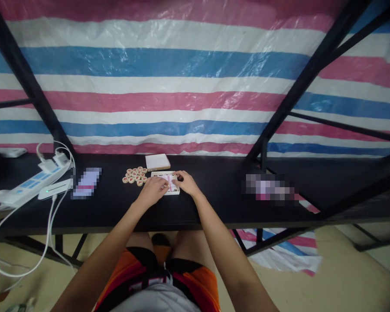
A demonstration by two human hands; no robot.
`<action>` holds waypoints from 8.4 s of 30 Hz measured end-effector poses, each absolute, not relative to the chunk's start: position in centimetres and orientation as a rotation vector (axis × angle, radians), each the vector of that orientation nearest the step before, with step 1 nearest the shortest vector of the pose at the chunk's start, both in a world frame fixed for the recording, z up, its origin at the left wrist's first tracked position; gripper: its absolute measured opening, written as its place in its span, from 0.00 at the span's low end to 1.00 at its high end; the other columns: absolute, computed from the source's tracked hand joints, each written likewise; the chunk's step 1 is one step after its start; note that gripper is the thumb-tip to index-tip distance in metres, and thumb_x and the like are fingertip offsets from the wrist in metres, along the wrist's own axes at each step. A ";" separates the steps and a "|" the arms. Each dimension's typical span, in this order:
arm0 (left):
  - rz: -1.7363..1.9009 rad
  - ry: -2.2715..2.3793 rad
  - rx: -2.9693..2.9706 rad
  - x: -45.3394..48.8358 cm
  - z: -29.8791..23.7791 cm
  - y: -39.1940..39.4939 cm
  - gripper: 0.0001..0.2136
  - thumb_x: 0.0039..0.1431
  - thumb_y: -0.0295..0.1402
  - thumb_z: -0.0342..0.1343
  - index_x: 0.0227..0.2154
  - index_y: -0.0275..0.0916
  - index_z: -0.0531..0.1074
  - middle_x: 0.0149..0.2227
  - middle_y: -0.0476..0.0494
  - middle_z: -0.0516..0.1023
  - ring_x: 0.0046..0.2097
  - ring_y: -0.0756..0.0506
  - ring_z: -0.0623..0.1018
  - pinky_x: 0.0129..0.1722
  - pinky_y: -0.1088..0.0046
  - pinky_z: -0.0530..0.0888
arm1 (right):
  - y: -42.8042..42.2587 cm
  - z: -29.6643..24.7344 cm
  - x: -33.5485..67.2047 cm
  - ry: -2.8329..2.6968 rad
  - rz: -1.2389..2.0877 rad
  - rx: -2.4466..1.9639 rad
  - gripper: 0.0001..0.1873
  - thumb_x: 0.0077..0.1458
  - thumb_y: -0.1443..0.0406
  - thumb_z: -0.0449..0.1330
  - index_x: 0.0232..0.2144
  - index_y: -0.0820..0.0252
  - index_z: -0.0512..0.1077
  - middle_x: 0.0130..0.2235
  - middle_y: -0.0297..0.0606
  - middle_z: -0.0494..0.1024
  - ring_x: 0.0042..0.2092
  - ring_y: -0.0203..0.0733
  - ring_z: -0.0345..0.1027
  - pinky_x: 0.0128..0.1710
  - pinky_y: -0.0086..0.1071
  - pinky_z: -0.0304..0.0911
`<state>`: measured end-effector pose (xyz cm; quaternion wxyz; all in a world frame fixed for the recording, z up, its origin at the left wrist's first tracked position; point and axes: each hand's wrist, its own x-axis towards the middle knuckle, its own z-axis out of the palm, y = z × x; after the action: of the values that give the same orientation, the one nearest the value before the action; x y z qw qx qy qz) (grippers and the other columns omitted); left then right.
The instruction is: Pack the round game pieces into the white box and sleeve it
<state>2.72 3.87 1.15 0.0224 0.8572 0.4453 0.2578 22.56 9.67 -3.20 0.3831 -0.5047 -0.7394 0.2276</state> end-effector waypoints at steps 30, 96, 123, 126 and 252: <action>0.607 2.460 1.969 -7.0 0.9 3.0 0.14 0.57 0.35 0.48 0.44 0.39 0.72 0.45 0.35 0.73 0.47 0.35 0.72 0.42 0.62 0.70 | 9.5 -2.9 22.6 -1.759 0.612 -1.279 0.12 0.52 0.58 0.55 0.36 0.57 0.71 0.29 0.32 0.74 0.32 0.38 0.67 0.37 0.31 0.60; 0.525 2.297 2.103 -6.4 1.7 4.8 0.08 0.52 0.37 0.51 0.34 0.41 0.71 0.38 0.40 0.75 0.42 0.38 0.74 0.39 0.65 0.70 | 9.6 -2.8 22.7 -1.722 0.648 -1.314 0.12 0.52 0.58 0.55 0.34 0.57 0.73 0.28 0.32 0.76 0.31 0.37 0.67 0.35 0.30 0.60; 0.898 1.410 2.498 -2.0 0.1 5.3 0.12 0.61 0.38 0.48 0.33 0.39 0.75 0.38 0.43 0.78 0.43 0.42 0.73 0.49 0.62 0.66 | 9.6 -2.9 22.8 -1.715 0.663 -1.311 0.11 0.51 0.59 0.57 0.34 0.57 0.73 0.28 0.32 0.76 0.31 0.36 0.67 0.35 0.29 0.60; 0.887 1.385 2.486 -1.8 0.4 4.9 0.13 0.62 0.38 0.47 0.31 0.39 0.75 0.37 0.43 0.78 0.42 0.43 0.73 0.48 0.63 0.66 | 9.6 -2.8 22.8 -1.716 0.667 -1.315 0.11 0.51 0.59 0.56 0.34 0.57 0.73 0.28 0.32 0.76 0.31 0.36 0.67 0.35 0.29 0.60; 0.539 2.444 1.971 -5.1 1.6 6.1 0.15 0.58 0.33 0.47 0.46 0.39 0.70 0.44 0.32 0.73 0.47 0.34 0.72 0.41 0.60 0.69 | 8.1 -2.2 21.5 -1.969 0.588 -1.066 0.14 0.49 0.72 0.55 0.20 0.55 0.78 0.47 0.35 0.75 0.50 0.44 0.64 0.54 0.41 0.55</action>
<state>-5.06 6.11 1.63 -0.0221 0.6187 0.7669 0.1693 21.51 8.14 -2.16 0.4018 -0.4217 -0.7789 0.2325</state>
